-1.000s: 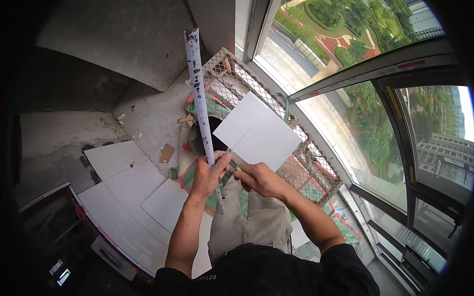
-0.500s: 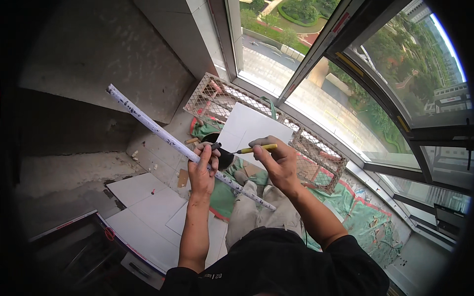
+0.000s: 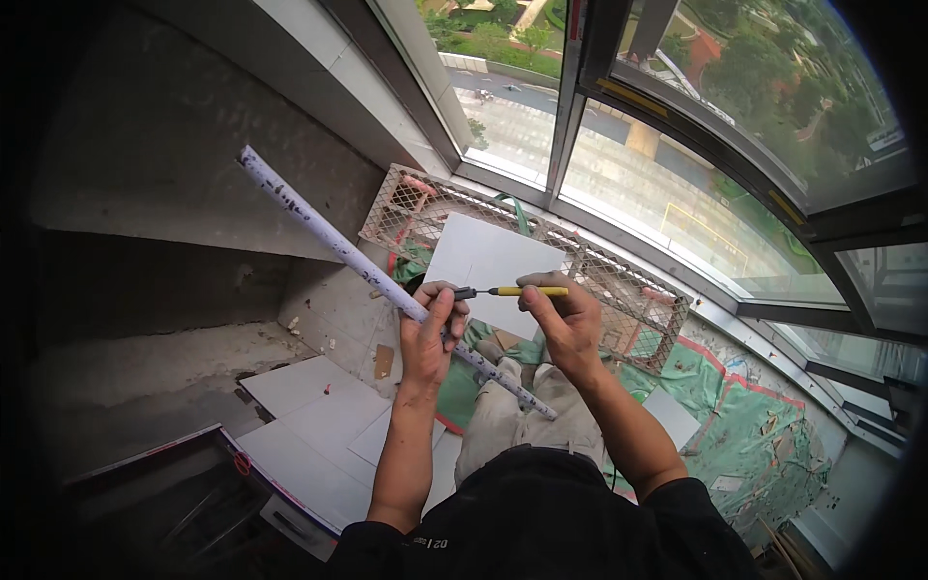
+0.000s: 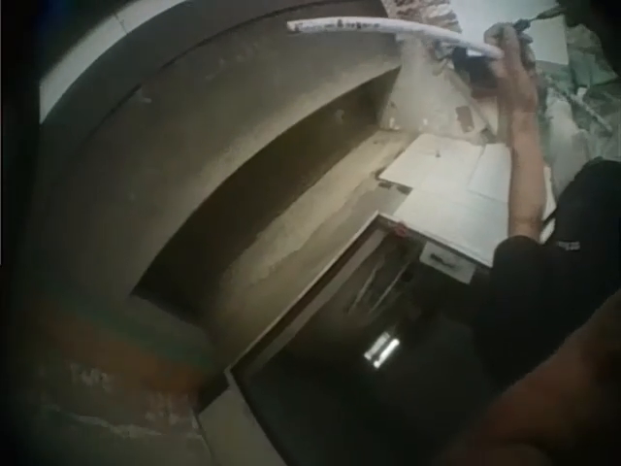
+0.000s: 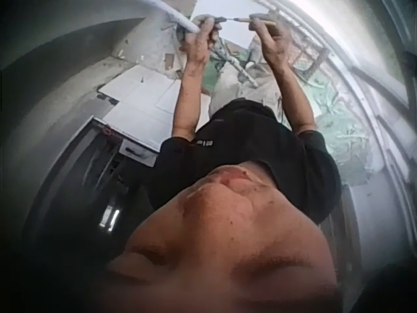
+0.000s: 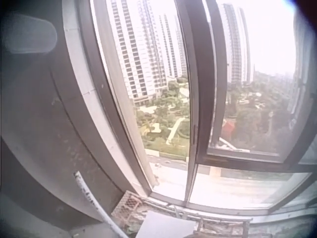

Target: Measuring and marking tiles for installation during a renovation project.

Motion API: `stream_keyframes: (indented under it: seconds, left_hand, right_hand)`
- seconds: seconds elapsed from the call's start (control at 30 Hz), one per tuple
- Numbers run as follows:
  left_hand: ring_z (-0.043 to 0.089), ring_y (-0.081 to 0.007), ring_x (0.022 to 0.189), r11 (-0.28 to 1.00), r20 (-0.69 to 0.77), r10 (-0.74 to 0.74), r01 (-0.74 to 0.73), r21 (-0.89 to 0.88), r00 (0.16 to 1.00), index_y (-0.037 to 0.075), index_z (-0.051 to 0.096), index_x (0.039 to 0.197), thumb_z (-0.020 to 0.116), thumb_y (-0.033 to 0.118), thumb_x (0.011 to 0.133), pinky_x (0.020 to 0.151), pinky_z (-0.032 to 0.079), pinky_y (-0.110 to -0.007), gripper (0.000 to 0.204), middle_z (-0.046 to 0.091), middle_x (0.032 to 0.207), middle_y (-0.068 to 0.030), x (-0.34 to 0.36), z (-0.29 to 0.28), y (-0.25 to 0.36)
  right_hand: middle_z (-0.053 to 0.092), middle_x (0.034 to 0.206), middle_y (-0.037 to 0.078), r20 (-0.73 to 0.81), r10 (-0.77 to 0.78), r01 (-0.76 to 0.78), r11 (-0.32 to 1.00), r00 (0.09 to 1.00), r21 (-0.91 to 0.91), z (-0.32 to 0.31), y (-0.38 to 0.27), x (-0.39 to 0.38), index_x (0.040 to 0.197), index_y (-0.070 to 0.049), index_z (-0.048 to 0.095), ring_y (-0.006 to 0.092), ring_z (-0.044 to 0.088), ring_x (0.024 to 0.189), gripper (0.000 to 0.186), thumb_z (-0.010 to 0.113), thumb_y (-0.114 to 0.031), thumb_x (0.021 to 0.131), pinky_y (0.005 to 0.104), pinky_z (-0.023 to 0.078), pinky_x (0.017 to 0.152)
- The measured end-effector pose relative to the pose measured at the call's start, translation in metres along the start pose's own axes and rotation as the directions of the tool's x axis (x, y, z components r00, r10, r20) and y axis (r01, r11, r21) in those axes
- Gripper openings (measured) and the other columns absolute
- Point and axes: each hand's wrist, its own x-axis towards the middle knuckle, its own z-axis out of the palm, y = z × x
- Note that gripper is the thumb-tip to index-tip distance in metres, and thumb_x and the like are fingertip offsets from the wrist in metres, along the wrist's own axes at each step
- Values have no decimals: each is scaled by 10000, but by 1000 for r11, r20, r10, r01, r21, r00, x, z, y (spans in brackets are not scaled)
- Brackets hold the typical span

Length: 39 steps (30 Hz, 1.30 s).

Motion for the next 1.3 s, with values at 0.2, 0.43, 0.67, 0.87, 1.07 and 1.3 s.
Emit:
stream_keyframes:
  seconds: [0.2,0.43,0.67,0.87,1.07,1.3]
  left_hand:
    - [573,-46,662,973,312,43,-110,202,949,42,711,1066,778,271,1055,584,445,-229,239,696,852,1,-3,49,-6]
    - [641,-99,736,842,369,220,-367,395,903,9,770,1013,849,306,983,683,516,-309,309,730,819,-18,-36,73,7]
    - [629,-189,662,297,59,134,-96,950,989,50,740,1307,820,289,994,649,519,-356,401,712,788,-103,-40,29,-67]
    - [751,-362,938,283,352,7,-340,897,936,21,743,1311,796,391,999,830,581,-425,487,780,1093,-221,-56,39,-172]
    - [753,-424,971,279,219,-482,-88,956,849,22,757,1270,745,431,1023,843,575,-474,478,772,1050,-237,-42,80,-232]
    - [706,-464,1064,351,470,-373,-347,870,800,48,746,1251,761,355,996,920,560,-515,399,743,1138,-251,-3,131,-318]
  right_hand:
    - [763,956,104,123,8,12,988,992,-157,-75,11,-22,1147,49,734,173,739,845,152,719,-64,1047,315,604,792]
    - [596,699,23,342,46,-6,993,939,-118,-102,30,-40,1076,59,728,102,510,563,332,584,-231,1150,275,403,543]
    - [743,981,145,329,215,-51,895,920,-443,-144,145,-52,1142,-28,774,238,697,869,273,727,-285,1064,368,544,777]
    - [804,963,110,-769,324,-569,820,551,-62,-317,331,-159,1116,0,823,167,722,836,303,864,-241,938,342,554,749]
    - [802,956,101,-901,259,-560,828,348,22,-364,383,-189,1160,4,815,186,729,852,357,887,-245,915,348,569,781]
    - [734,1325,189,-848,245,-696,694,470,-185,-328,345,-171,1321,4,727,273,719,1141,461,691,-383,1074,404,550,963]
